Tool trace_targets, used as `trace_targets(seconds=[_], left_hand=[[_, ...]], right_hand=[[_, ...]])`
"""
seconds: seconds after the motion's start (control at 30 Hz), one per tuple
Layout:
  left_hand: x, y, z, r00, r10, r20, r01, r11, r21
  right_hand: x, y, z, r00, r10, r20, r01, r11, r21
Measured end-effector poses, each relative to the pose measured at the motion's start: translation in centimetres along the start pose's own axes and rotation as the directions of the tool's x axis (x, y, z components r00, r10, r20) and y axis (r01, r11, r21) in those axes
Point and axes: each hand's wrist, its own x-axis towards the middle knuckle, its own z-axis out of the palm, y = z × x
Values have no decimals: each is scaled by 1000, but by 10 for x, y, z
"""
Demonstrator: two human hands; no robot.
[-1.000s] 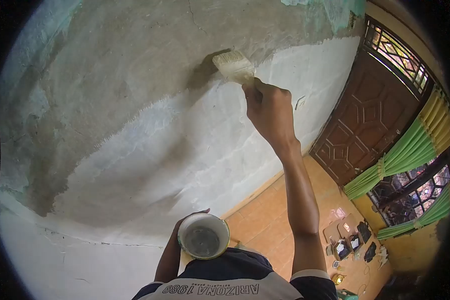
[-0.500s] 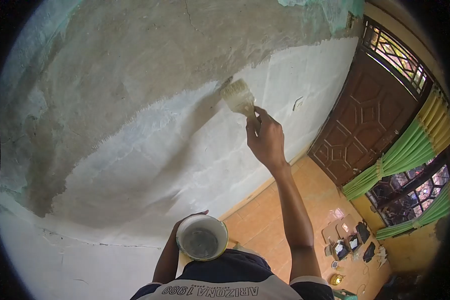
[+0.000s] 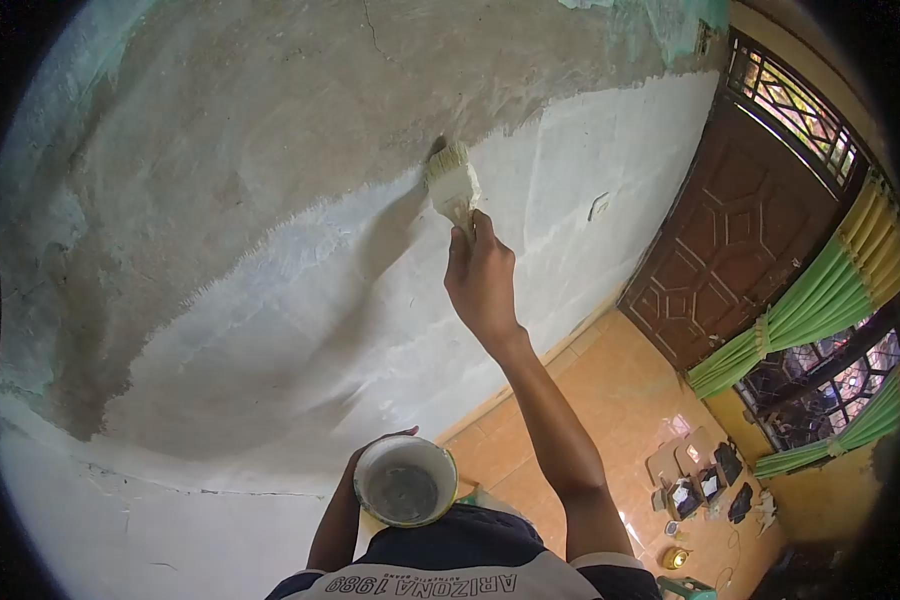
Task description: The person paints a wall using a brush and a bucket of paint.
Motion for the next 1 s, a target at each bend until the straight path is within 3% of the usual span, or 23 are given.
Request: trace_targets(seconds=[0.17,0.23,0.27,0.33,0.43,0.5,0.57,0.63,0.73,0.8,0.93,1.0], left_hand=[[2,-1,4,999,33,-37,-33,999,-12],[14,2,2,988,-147,46,147,989,10],[23,-4,-5,988,-149,44,149,989,12],[42,-15,-19,1000,-2,29,0,998,58],[23,-11,-9,999,4,-33,-2,998,63],[15,-8,-5,1000,-13,-19,14,999,35],[15,-9,0,999,-41,-4,41,999,7],[17,-6,-1,996,-77,39,76,997,13],[17,-9,0,998,24,-52,-22,999,24],[21,-10,-4,1000,-9,-16,10,1000,7],[15,-6,-5,999,-26,37,26,1000,16],[11,-5,-2,999,-17,31,16,1000,15]], right_hand=[[9,-12,-6,999,-34,8,34,999,-30],[9,-19,-14,999,19,44,-18,999,-30],[10,-21,-15,995,67,74,-65,997,-27],[4,-16,-8,999,23,24,-23,1000,-16],[-1,-11,5,999,-12,-30,11,1000,-23],[-1,-10,6,999,31,-30,-32,999,-17],[3,7,-4,999,-27,-32,26,999,-48],[11,15,-24,992,61,109,-60,998,-6],[15,20,-51,977,151,148,-149,989,-23],[17,19,-63,957,213,197,-210,977,-33],[22,9,-62,990,72,125,-81,994,74],[29,5,-59,992,-68,106,70,997,-15]])
